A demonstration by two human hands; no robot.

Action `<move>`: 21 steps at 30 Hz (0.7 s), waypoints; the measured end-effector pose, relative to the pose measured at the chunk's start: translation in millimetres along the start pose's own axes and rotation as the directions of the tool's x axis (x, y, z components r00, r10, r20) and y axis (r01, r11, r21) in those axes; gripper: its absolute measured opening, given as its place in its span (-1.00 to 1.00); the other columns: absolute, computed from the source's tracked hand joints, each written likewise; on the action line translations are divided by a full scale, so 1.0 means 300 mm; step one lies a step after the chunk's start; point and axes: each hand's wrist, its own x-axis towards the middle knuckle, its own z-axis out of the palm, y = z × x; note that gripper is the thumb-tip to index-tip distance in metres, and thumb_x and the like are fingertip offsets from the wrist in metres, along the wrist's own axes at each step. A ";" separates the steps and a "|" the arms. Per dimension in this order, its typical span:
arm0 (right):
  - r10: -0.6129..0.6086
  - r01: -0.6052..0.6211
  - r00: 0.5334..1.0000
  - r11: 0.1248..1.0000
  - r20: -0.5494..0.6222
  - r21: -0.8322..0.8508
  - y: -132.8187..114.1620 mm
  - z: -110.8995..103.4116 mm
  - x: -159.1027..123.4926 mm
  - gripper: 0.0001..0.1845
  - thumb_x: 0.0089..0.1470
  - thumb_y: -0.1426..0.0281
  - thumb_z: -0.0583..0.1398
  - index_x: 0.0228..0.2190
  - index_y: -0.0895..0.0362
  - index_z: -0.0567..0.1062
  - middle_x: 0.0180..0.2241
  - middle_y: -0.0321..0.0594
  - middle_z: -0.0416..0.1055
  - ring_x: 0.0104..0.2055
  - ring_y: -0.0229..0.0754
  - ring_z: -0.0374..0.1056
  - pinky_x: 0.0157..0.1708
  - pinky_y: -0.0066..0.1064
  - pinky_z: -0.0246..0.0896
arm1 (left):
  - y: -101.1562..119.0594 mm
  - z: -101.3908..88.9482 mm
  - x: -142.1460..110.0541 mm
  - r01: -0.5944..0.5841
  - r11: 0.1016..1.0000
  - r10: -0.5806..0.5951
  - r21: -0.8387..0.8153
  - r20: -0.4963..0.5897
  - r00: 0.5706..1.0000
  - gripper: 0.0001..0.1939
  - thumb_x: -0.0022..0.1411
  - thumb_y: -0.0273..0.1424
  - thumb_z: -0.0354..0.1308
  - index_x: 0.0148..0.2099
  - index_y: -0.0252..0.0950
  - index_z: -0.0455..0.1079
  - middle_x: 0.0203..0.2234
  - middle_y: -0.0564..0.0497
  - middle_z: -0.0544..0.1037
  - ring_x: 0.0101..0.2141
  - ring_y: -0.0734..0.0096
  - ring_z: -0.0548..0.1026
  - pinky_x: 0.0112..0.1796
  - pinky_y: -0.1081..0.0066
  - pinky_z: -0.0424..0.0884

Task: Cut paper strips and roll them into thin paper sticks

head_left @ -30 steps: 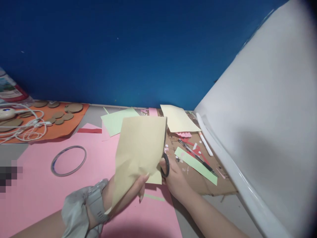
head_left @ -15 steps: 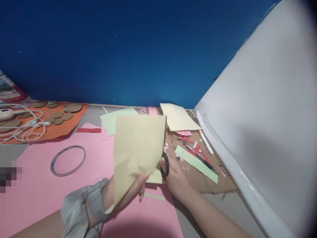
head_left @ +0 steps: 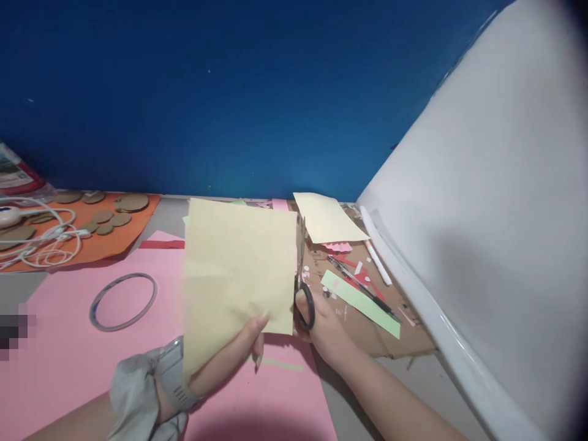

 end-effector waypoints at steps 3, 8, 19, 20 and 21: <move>0.030 -0.034 0.995 0.998 0.096 0.046 -0.009 -0.007 -0.007 -0.46 -0.02 -0.16 0.00 -0.51 0.10 0.23 -0.67 -0.40 0.16 -0.70 -0.37 -0.01 -0.73 -0.53 -0.18 | -0.027 0.016 0.009 0.066 0.993 -0.066 -0.098 0.006 0.998 -0.41 0.30 -0.09 -0.26 -0.65 -0.25 0.26 -0.67 0.09 0.32 -0.51 0.45 0.33 -0.30 0.44 0.26; -0.071 0.035 0.955 0.991 0.288 0.128 0.014 -0.019 -0.015 -0.46 0.04 -0.14 -0.06 -0.35 0.10 0.25 -0.64 -0.38 0.25 -0.73 -0.38 0.01 -0.72 -0.51 -0.10 | -0.017 0.009 0.019 0.055 0.976 -0.063 -0.211 -0.028 0.998 -0.39 0.29 -0.05 -0.25 -0.68 -0.27 0.20 -0.70 0.09 0.26 -0.54 0.46 0.30 -0.32 0.43 0.22; -0.050 0.033 0.989 0.992 0.139 0.121 0.029 -0.018 -0.010 -0.63 0.00 0.09 0.19 -0.29 0.12 0.31 -0.60 -0.43 0.20 -0.70 -0.42 0.06 -0.72 -0.56 -0.02 | -0.023 -0.001 0.035 0.004 0.965 -0.019 -0.263 -0.054 0.998 -0.29 0.27 0.01 -0.33 -0.74 -0.26 0.23 -0.79 0.08 0.25 -0.64 0.46 0.28 -0.40 0.42 0.25; -0.042 0.032 0.994 0.995 0.101 0.094 0.032 -0.018 -0.008 -0.68 -0.02 0.17 0.24 -0.31 0.12 0.33 -0.59 -0.44 0.21 -0.69 -0.44 0.04 -0.72 -0.57 -0.01 | -0.022 -0.002 0.035 0.001 0.968 -0.014 -0.253 -0.048 0.999 -0.30 0.27 0.00 -0.31 -0.73 -0.26 0.24 -0.78 0.08 0.26 -0.63 0.46 0.28 -0.40 0.42 0.24; -0.043 0.038 0.996 0.997 0.072 0.069 0.035 -0.018 -0.005 -0.72 -0.04 0.25 0.27 -0.34 0.12 0.34 -0.57 -0.44 0.21 -0.68 -0.45 0.04 -0.70 -0.58 0.00 | -0.021 -0.003 0.033 -0.003 0.970 -0.008 -0.242 -0.042 0.999 -0.32 0.27 0.00 -0.29 -0.72 -0.27 0.26 -0.77 0.08 0.27 -0.62 0.47 0.28 -0.40 0.42 0.24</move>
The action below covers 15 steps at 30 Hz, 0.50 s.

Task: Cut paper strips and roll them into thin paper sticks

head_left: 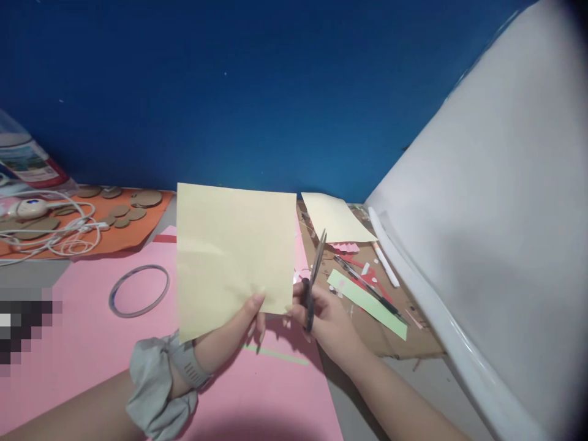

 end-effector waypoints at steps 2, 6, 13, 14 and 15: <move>-0.029 0.027 0.999 0.999 -0.040 -0.042 0.005 0.002 0.002 -0.78 -0.07 0.35 0.29 -0.41 0.12 0.35 -0.57 -0.45 0.19 -0.65 -0.45 0.05 -0.67 -0.59 0.01 | 0.000 -0.001 -0.006 -0.008 1.000 0.008 0.020 0.017 1.000 -0.35 0.27 -0.02 -0.24 -0.70 -0.27 0.28 -0.73 0.08 0.30 -0.59 0.47 0.29 -0.38 0.43 0.24; -0.147 0.123 0.972 0.984 -0.185 -0.131 0.009 0.006 -0.001 -0.82 -0.04 0.40 0.27 -0.48 0.13 0.33 -0.56 -0.43 0.20 -0.58 -0.43 0.11 -0.59 -0.59 0.05 | -0.003 -0.009 -0.022 -0.044 0.999 0.044 0.026 -0.003 0.999 -0.39 0.30 -0.08 -0.22 -0.64 -0.28 0.33 -0.68 0.07 0.33 -0.55 0.47 0.33 -0.34 0.41 0.27; -0.223 0.370 0.772 0.919 -0.595 0.135 -0.019 -0.040 0.032 -0.76 -0.01 0.38 0.25 -0.45 0.07 0.23 -0.67 -0.53 0.09 -0.72 -0.46 0.00 -0.73 -0.62 -0.07 | 0.031 -0.032 0.005 -0.454 0.797 0.259 -0.398 -0.453 0.853 -0.73 0.31 -0.22 -0.13 -0.07 -0.24 0.23 -0.62 0.15 0.34 -0.71 0.56 0.26 -0.73 0.53 0.27; -0.225 0.413 0.740 0.896 -0.633 0.165 -0.026 -0.050 0.041 -0.73 -0.03 0.40 0.27 -0.46 0.08 0.22 -0.66 -0.54 0.09 -0.72 -0.48 0.00 -0.73 -0.64 -0.09 | 0.033 -0.033 0.010 -0.467 0.782 0.262 -0.412 -0.462 0.847 -0.74 0.31 -0.23 -0.13 -0.07 -0.23 0.22 -0.62 0.15 0.34 -0.73 0.57 0.24 -0.75 0.54 0.28; -0.227 0.447 0.719 0.875 -0.658 0.187 -0.033 -0.060 0.049 -0.71 -0.05 0.42 0.28 -0.47 0.08 0.21 -0.64 -0.54 0.10 -0.71 -0.49 0.00 -0.73 -0.65 -0.09 | 0.034 -0.034 0.014 -0.470 0.774 0.262 -0.425 -0.461 0.848 -0.75 0.31 -0.22 -0.14 -0.11 -0.24 0.23 -0.62 0.15 0.34 -0.73 0.58 0.24 -0.75 0.54 0.28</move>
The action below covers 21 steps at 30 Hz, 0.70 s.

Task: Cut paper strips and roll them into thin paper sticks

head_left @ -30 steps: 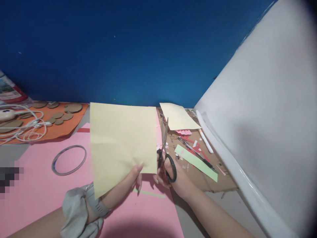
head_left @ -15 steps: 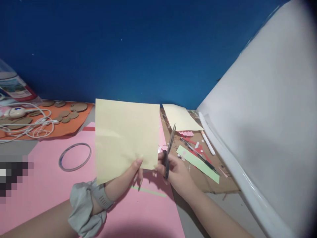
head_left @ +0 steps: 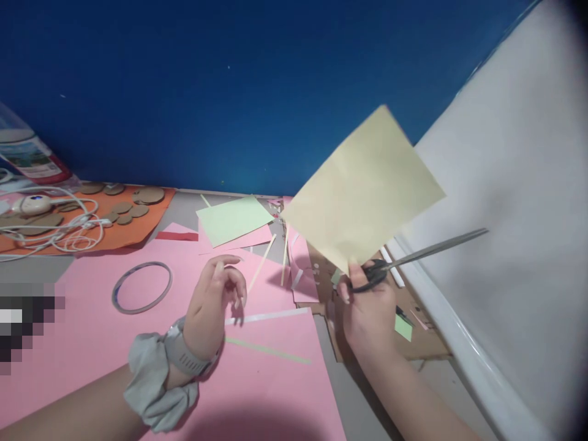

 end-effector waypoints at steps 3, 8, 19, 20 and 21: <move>0.059 -0.058 0.998 0.996 -0.006 0.075 -0.004 -0.004 0.026 -0.71 -0.05 0.44 0.28 -0.47 0.09 0.21 -0.64 -0.54 0.08 -0.71 -0.50 -0.02 -0.73 -0.68 -0.10 | -0.006 -0.001 0.003 0.010 1.000 -0.009 -0.025 0.016 1.000 -0.75 0.32 -0.21 -0.15 -0.17 -0.25 0.23 -0.65 0.14 0.32 -0.72 0.55 0.25 -0.79 0.54 0.26; 0.162 -0.162 0.987 0.984 0.013 0.072 0.005 -0.011 0.020 -0.75 0.01 0.40 0.24 -0.48 0.10 0.21 -0.67 -0.53 0.10 -0.73 -0.49 -0.05 -0.77 -0.67 -0.13 | -0.011 -0.008 -0.002 0.021 0.999 -0.020 -0.033 0.037 0.999 -0.75 0.31 -0.21 -0.15 -0.20 -0.26 0.23 -0.65 0.14 0.31 -0.73 0.55 0.24 -0.80 0.55 0.25; 0.059 -0.059 0.998 0.998 0.035 0.004 -0.006 0.016 -0.013 -0.77 -0.02 0.38 0.27 -0.43 0.08 0.26 -0.61 -0.51 0.13 -0.70 -0.49 0.00 -0.74 -0.66 -0.09 | -0.010 0.003 -0.023 0.090 0.991 -0.099 0.102 0.090 0.991 -0.76 0.33 -0.23 -0.17 -0.21 -0.25 0.22 -0.63 0.15 0.29 -0.68 0.59 0.25 -0.70 0.56 0.21; 0.036 -0.036 0.999 0.999 0.005 0.018 -0.009 0.014 -0.008 -0.75 -0.04 0.39 0.28 -0.44 0.08 0.25 -0.60 -0.51 0.12 -0.70 -0.50 0.00 -0.73 -0.66 -0.08 | -0.011 0.003 -0.031 0.106 0.985 -0.124 0.135 0.132 0.983 -0.78 0.34 -0.25 -0.16 -0.22 -0.25 0.22 -0.63 0.15 0.28 -0.68 0.59 0.24 -0.68 0.56 0.22; 0.024 -0.024 1.000 0.999 -0.019 0.034 -0.013 0.010 -0.001 -0.73 -0.05 0.40 0.29 -0.45 0.08 0.24 -0.60 -0.51 0.11 -0.70 -0.50 -0.01 -0.73 -0.65 -0.07 | -0.012 0.002 -0.039 0.114 0.979 -0.146 0.170 0.189 0.971 -0.80 0.34 -0.28 -0.15 -0.23 -0.25 0.22 -0.64 0.16 0.26 -0.67 0.60 0.25 -0.65 0.55 0.23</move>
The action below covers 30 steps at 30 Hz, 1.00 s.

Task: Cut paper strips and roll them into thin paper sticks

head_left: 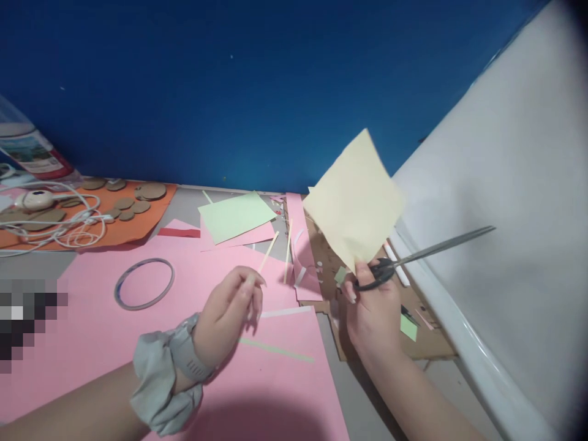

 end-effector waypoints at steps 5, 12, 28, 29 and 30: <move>0.046 -0.035 0.995 0.993 -0.092 0.112 -0.010 -0.038 0.053 -0.69 -0.11 0.36 0.31 -0.51 0.13 0.24 -0.52 -0.47 0.17 -0.68 -0.52 -0.05 -0.73 -0.66 -0.08 | -0.008 -0.010 -0.030 -0.066 0.973 0.004 0.222 0.269 0.963 -0.79 0.33 -0.33 -0.15 -0.27 -0.29 0.26 -0.61 0.12 0.31 -0.61 0.55 0.34 -0.51 0.46 0.29; 0.143 -0.141 0.990 0.981 -0.004 0.135 -0.010 -0.042 0.065 -0.74 0.01 0.23 0.22 -0.32 0.16 0.41 -0.48 -0.40 0.25 -0.67 -0.51 -0.01 -0.71 -0.64 -0.04 | 0.048 0.008 -0.019 -0.179 0.779 -0.010 0.601 0.298 0.955 -0.76 0.33 -0.33 -0.20 -0.29 -0.26 0.24 -0.51 0.04 0.41 -0.47 0.41 0.39 -0.38 0.38 0.30; 0.179 -0.188 0.959 0.982 0.219 0.022 0.020 -0.007 0.004 -0.78 0.05 0.23 0.18 -0.45 0.13 0.37 -0.64 -0.44 0.17 -0.71 -0.47 -0.05 -0.72 -0.60 -0.15 | 0.083 -0.292 0.228 -0.165 -0.213 0.131 0.963 0.195 0.972 -0.77 0.25 -0.30 -0.05 -0.27 -0.34 0.34 -0.30 -0.17 0.47 -0.24 0.11 0.40 -0.28 0.25 0.29; 0.175 -0.186 0.960 0.982 0.217 0.027 0.022 -0.007 0.006 -0.79 0.06 0.24 0.18 -0.44 0.13 0.37 -0.64 -0.44 0.16 -0.71 -0.47 -0.05 -0.72 -0.60 -0.16 | 0.078 -0.295 0.230 -0.172 -0.223 0.133 0.960 0.205 0.970 -0.78 0.25 -0.31 -0.05 -0.26 -0.34 0.34 -0.29 -0.16 0.47 -0.24 0.12 0.40 -0.26 0.25 0.28; 0.177 -0.188 0.961 0.982 0.215 0.032 0.023 -0.007 0.008 -0.79 0.07 0.24 0.18 -0.44 0.14 0.37 -0.64 -0.44 0.16 -0.71 -0.47 -0.05 -0.72 -0.61 -0.16 | 0.076 -0.296 0.231 -0.179 -0.233 0.136 0.956 0.214 0.967 -0.79 0.25 -0.32 -0.05 -0.26 -0.33 0.35 -0.30 -0.15 0.47 -0.24 0.12 0.40 -0.25 0.23 0.28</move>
